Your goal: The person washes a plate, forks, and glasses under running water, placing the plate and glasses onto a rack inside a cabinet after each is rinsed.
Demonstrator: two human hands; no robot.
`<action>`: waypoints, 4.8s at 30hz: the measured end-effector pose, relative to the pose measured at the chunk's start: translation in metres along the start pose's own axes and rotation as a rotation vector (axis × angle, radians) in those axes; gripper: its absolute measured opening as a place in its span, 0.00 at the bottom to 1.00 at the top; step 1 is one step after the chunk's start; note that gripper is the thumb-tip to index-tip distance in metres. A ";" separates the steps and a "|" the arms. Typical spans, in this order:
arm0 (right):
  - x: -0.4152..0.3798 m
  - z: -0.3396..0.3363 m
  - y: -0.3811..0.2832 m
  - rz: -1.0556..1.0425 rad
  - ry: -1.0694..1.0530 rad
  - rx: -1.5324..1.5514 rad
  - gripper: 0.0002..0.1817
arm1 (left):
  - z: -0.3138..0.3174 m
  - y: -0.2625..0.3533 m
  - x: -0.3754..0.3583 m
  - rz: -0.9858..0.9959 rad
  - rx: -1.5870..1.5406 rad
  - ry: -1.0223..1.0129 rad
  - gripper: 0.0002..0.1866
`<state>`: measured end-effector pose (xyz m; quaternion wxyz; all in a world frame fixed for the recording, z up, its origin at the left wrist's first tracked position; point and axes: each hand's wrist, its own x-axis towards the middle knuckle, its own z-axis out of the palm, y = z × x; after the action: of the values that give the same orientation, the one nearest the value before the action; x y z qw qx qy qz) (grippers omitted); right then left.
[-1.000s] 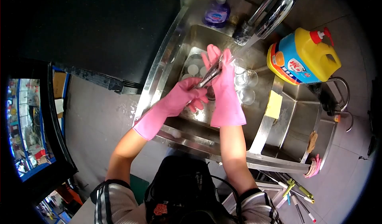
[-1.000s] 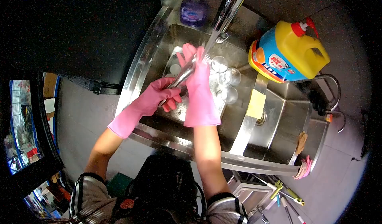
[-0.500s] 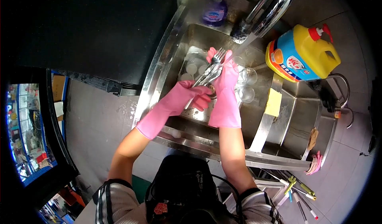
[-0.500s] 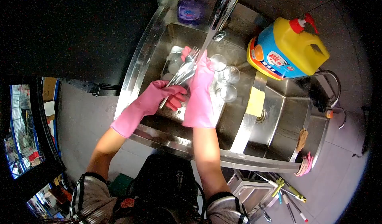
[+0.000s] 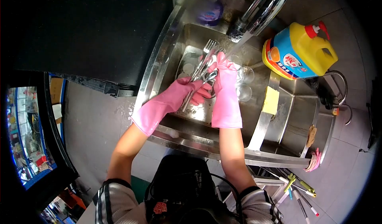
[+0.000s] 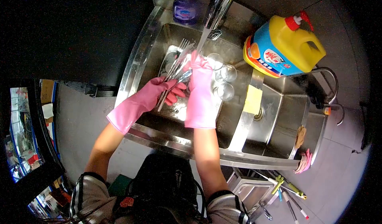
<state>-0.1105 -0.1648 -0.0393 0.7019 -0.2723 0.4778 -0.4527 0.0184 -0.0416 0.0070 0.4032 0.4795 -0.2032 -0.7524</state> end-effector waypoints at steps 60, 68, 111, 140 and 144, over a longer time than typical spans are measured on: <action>-0.040 0.017 -0.073 -0.408 -0.197 0.340 0.21 | 0.034 -0.003 0.140 0.195 -0.856 0.083 0.20; -0.020 -0.010 -0.062 -0.329 0.149 0.502 0.21 | 0.032 -0.016 0.163 0.539 -0.062 0.193 0.09; -0.003 0.046 -0.025 0.140 -0.102 0.670 0.21 | 0.022 -0.036 -0.040 0.160 1.432 0.805 0.16; -0.026 0.004 -0.093 -0.376 -0.184 -0.067 0.11 | 0.050 -0.015 0.200 0.124 -0.612 0.250 0.11; -0.028 0.007 -0.098 -0.312 -0.050 -0.083 0.25 | 0.033 -0.017 0.213 0.088 -0.608 0.327 0.14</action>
<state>-0.1446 -0.1830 0.0548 0.6228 -0.3830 0.4305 -0.5292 -0.0636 -0.2045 -0.1088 0.5867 0.4428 0.0770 -0.6736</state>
